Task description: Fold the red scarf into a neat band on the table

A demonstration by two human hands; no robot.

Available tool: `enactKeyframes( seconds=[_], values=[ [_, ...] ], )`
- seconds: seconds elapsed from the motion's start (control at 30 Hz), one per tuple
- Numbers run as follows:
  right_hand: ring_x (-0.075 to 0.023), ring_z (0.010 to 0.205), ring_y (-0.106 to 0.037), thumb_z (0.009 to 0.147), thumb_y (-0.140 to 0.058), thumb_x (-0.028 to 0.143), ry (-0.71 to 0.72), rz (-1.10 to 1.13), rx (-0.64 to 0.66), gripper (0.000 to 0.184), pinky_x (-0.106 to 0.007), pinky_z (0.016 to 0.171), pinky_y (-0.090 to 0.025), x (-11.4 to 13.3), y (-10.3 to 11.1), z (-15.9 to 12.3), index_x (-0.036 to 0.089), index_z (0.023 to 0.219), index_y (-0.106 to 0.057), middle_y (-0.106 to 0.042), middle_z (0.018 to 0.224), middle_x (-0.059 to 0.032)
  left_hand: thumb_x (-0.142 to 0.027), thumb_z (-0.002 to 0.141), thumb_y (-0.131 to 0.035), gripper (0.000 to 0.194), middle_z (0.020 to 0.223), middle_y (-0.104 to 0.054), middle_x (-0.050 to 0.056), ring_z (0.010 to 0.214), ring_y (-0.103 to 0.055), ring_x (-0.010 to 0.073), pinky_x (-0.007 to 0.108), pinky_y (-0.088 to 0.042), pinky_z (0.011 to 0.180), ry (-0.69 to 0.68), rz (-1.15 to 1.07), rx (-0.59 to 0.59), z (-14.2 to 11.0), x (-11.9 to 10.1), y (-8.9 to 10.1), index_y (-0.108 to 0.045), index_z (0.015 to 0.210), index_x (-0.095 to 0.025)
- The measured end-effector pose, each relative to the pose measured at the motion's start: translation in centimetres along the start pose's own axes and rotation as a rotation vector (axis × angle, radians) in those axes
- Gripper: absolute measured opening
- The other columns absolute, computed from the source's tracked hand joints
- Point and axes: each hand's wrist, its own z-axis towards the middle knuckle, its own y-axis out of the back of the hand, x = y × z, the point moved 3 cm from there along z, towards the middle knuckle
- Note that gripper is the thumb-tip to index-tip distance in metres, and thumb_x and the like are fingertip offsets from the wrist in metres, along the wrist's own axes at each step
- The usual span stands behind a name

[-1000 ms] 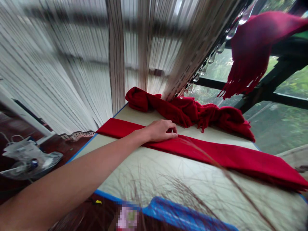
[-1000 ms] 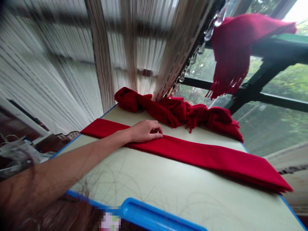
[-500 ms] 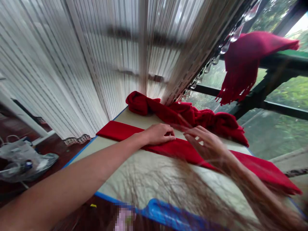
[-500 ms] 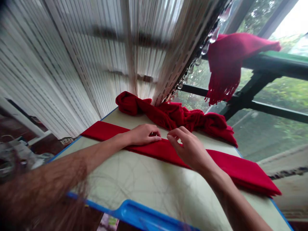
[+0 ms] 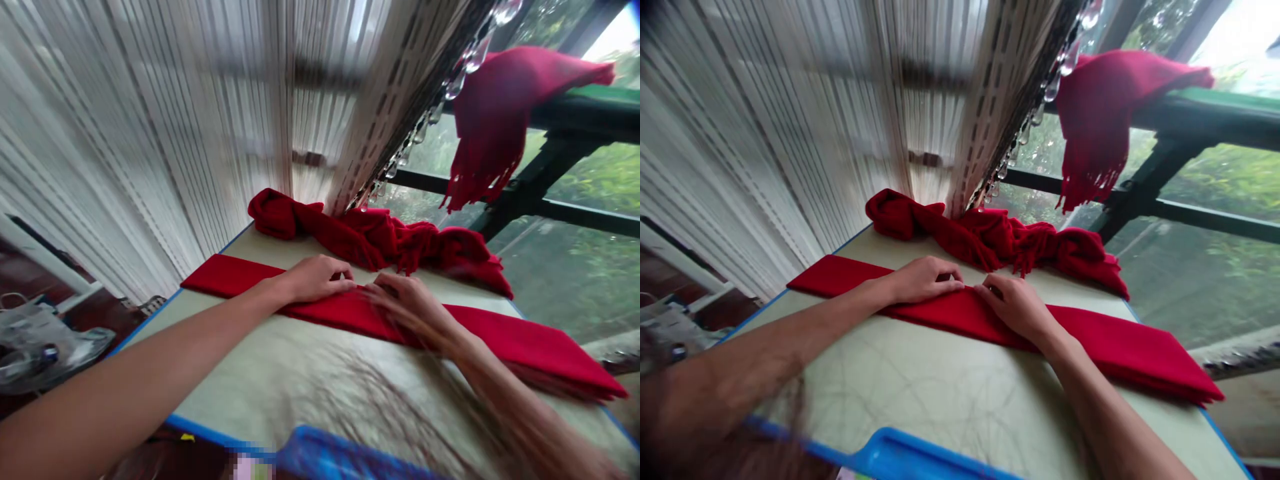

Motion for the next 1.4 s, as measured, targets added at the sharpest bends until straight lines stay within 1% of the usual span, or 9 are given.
enactKeyframes(
  seconds=[0.13, 0.27, 0.53, 0.73, 0.93, 1.1, 1.2, 1.3, 1.4],
  values=[
    [-0.0138, 0.058, -0.048, 0.095, -0.046, 0.053, -0.032, -0.017, 0.002, 0.041, -0.027, 0.057, -0.031, -0.6, -0.6, 0.4, 0.022, 0.072, -0.06, -0.059, 0.062, 0.0011, -0.046, 0.094, -0.059, 0.028, 0.085, -0.072, 0.001, 0.074, -0.063, 0.0156, 0.024, -0.037, 0.063, 0.043, 0.023, -0.019, 0.1, 0.0, 0.2, -0.073, 0.101, -0.022],
    [-0.014, 0.057, -0.046, 0.095, -0.046, 0.052, -0.062, -0.062, -0.022, 0.04, -0.028, 0.056, -0.028, -0.2, -0.4, 0.3, 0.023, 0.072, -0.059, -0.06, 0.063, 0.0006, -0.049, 0.094, -0.058, 0.03, 0.081, -0.071, 0.0, 0.07, -0.061, 0.0148, 0.023, -0.034, 0.059, 0.078, 0.062, -0.033, 0.1, -0.1, 0.4, -0.073, 0.097, -0.023],
    [-0.015, 0.074, -0.055, 0.099, -0.043, 0.042, 0.01, -0.21, -0.059, 0.03, -0.027, 0.063, -0.035, 1.3, 0.2, 0.1, 0.023, 0.08, -0.058, -0.063, 0.087, -0.0029, -0.055, 0.096, -0.051, 0.038, 0.081, -0.071, 0.001, 0.07, -0.062, 0.0169, 0.026, -0.033, 0.059, 0.094, 0.156, -0.063, 0.0, -0.4, 0.8, -0.071, 0.093, -0.022],
    [-0.0156, 0.075, -0.057, 0.097, -0.047, 0.04, -0.009, -0.231, -0.086, 0.026, -0.028, 0.063, -0.034, 0.7, -0.4, 0.2, 0.023, 0.083, -0.06, -0.064, 0.087, -0.0026, -0.045, 0.092, -0.063, 0.026, 0.093, -0.067, 0.002, 0.078, -0.06, 0.016, 0.025, -0.04, 0.067, -0.005, 0.165, -0.061, 0.2, 0.3, 0.4, -0.069, 0.093, -0.019],
    [-0.0162, 0.073, -0.057, 0.097, -0.048, 0.042, -0.064, -0.21, -0.052, 0.024, -0.028, 0.062, -0.034, 0.3, -0.5, 0.2, 0.024, 0.084, -0.057, -0.063, 0.086, -0.0014, -0.035, 0.093, -0.065, 0.017, 0.097, -0.063, 0.003, 0.084, -0.06, 0.0162, 0.025, -0.045, 0.073, -0.048, 0.172, -0.072, 0.5, 0.8, 0.1, -0.069, 0.097, -0.019],
    [-0.0176, 0.077, -0.057, 0.096, -0.049, 0.041, -0.084, -0.211, -0.051, 0.024, -0.029, 0.066, -0.035, 0.7, -0.1, 0.2, 0.023, 0.083, -0.055, -0.063, 0.088, -0.0029, -0.029, 0.094, -0.063, 0.012, 0.1, -0.064, 0.004, 0.092, -0.061, 0.0186, 0.028, -0.047, 0.082, -0.098, 0.238, -0.076, 0.4, 0.0, 0.2, -0.069, 0.098, -0.02],
    [-0.0176, 0.076, -0.056, 0.096, -0.048, 0.039, -0.07, -0.228, -0.082, 0.024, -0.029, 0.068, -0.036, 1.3, 0.4, 0.1, 0.023, 0.08, -0.055, -0.063, 0.089, -0.0036, -0.02, 0.094, -0.058, 0.015, 0.105, -0.066, 0.004, 0.099, -0.061, 0.0206, 0.032, -0.046, 0.09, -0.133, 0.287, -0.079, 0.1, -1.2, 0.3, -0.071, 0.102, -0.021],
    [-0.0173, 0.071, -0.054, 0.096, -0.047, 0.039, -0.095, -0.235, -0.084, 0.024, -0.03, 0.064, -0.033, 1.7, 0.4, 0.0, 0.023, 0.078, -0.053, -0.065, 0.084, -0.0031, -0.014, 0.096, -0.046, 0.03, 0.119, -0.067, 0.006, 0.11, -0.06, 0.0201, 0.031, -0.045, 0.1, -0.133, 0.246, -0.04, -0.2, -2.6, -0.2, -0.069, 0.115, -0.019],
    [-0.0175, 0.064, -0.053, 0.095, -0.046, 0.038, -0.143, -0.25, -0.04, 0.023, -0.03, 0.058, -0.028, 1.5, -0.1, 0.0, 0.024, 0.077, -0.052, -0.065, 0.075, -0.0022, -0.024, 0.103, -0.035, 0.042, 0.146, -0.053, 0.011, 0.136, -0.046, 0.022, 0.035, -0.032, 0.116, -0.101, 0.202, 0.061, -0.6, -3.6, -1.4, -0.054, 0.139, -0.013]
  ],
)
